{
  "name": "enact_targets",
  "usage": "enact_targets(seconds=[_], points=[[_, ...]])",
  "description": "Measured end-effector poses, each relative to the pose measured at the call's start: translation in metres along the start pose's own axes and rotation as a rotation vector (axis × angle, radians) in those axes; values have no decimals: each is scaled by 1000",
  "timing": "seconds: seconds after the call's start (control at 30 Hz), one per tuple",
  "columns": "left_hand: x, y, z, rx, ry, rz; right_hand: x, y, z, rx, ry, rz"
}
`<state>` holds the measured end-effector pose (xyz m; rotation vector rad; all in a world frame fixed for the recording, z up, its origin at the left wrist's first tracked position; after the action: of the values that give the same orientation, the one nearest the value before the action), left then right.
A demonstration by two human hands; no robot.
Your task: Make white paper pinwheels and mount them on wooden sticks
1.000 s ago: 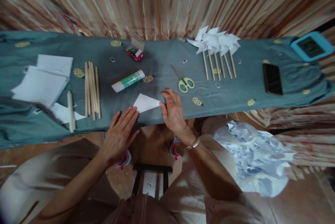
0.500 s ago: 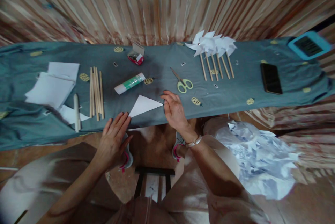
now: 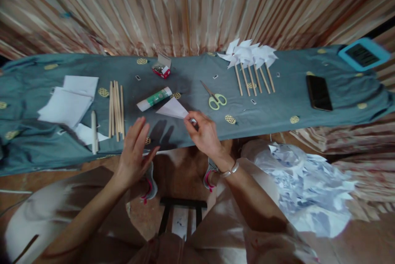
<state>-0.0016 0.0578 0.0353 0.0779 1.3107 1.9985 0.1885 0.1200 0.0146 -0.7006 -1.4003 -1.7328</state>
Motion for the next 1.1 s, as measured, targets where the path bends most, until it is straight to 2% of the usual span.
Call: enact_targets(seconds=[0.07,0.13,0.2,0.3,0.4,0.63,0.77,0.87,0.97,1.03,1.1], points=[[-9,2,17,-35,-45,12,18,2,-3,-4,137,-115],[-16,-5,31,15,-64,34,32,-4,-8,34,245,-208],[-23,-13,40,49,-102,46,38,-14,-14,85,288,-264],[-24,-16,46,23,-127,62,39,-26,-22,138,296,-285],[-17,-14,46,-21,-126,84,37,-29,-28,163,287,-291],[-7,-18,38,68,-162,11,24,-32,-32,332,340,-274],[-2,-19,34,86,-124,-120,28,-30,-27,319,384,-264],[0,-24,35,107,-95,-179,32,-24,-19,249,351,-280],[3,-23,37,63,-79,-154,33,-15,-14,180,333,-325],[7,-26,37,62,-55,-110,28,-14,-14,195,327,-361],[8,-30,35,94,-42,-87,21,-17,-16,265,315,-367]])
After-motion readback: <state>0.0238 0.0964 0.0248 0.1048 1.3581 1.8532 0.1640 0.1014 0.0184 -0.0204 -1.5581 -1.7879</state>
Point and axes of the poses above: each hand's wrist, its own z-axis towards the middle knuckle, its own y-axis out of the back of the hand, x = y × z, the point moved 10 cm from there along z, towards the middle knuckle, and after that the axes turned 1 degree about x, right-handed, at the moved point
